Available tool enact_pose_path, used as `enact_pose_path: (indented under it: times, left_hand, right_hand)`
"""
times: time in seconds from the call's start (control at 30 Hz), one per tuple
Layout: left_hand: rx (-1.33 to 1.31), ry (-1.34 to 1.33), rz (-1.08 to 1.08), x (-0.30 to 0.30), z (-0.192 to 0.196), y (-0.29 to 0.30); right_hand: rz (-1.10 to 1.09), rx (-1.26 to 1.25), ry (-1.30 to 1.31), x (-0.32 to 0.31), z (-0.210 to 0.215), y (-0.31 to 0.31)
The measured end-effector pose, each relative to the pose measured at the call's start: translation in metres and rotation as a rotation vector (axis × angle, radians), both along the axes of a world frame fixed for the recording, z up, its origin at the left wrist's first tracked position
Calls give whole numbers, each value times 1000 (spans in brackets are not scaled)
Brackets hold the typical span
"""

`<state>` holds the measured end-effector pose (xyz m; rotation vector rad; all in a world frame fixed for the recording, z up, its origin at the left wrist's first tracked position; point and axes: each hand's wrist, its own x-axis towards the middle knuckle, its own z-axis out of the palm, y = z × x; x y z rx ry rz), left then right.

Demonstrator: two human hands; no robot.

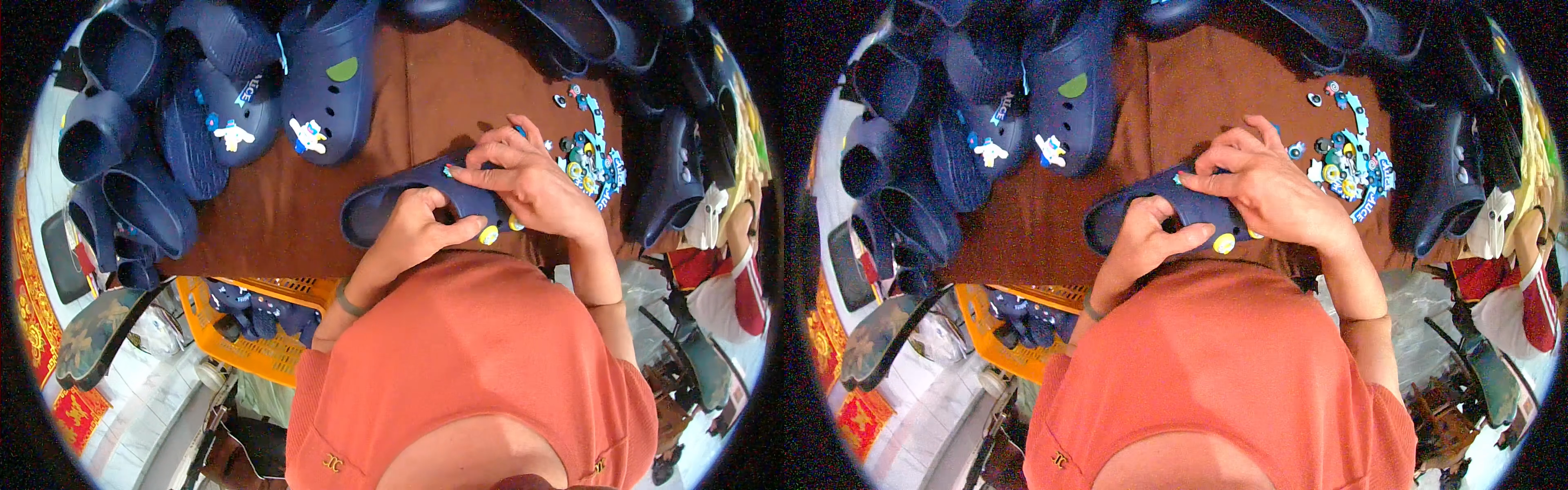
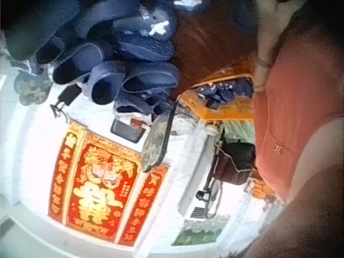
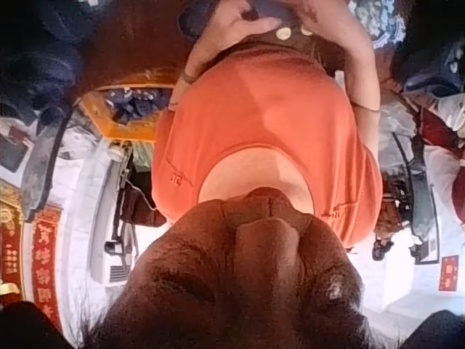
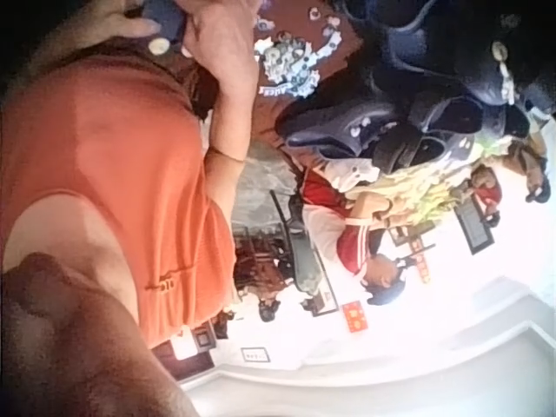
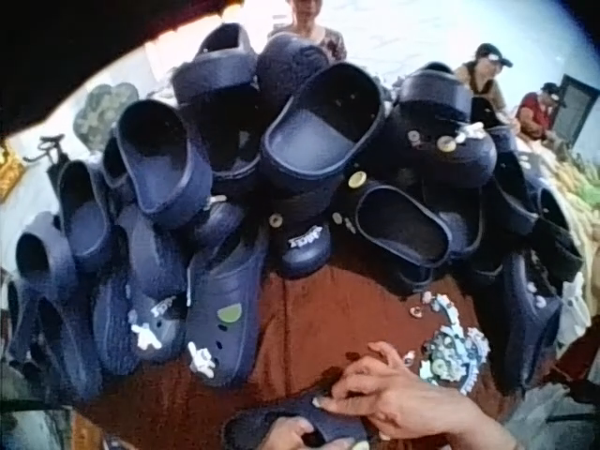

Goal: Attaching decorative charms into the holes of clog-style shoes.

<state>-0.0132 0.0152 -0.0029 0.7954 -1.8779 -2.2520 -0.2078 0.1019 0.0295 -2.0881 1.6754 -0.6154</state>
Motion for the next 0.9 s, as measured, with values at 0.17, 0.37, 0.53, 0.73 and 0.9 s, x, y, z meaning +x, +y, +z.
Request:
enact_pose_path:
  times: [0.17,0.37,0.53,0.73,0.9]
  left_hand:
    - [65,-49,23,3,-2,4]
    - [80,-234,-13,-3,7,-3]
    - [188,-163,33,-3,7,-4]
    - [137,-50,-241,-3,8,-10]
    - [44,-1,-235,0,1,-6]
  right_hand:
    - [-466,-62,-426,-17,-26,31]
    - [-616,-13,-489,-29,-40,58]
    - [-520,-75,-506,-19,-55,42]
    - [-569,-103,-494,-12,-67,45]
    - [-563,-74,-501,-10,-67,51]
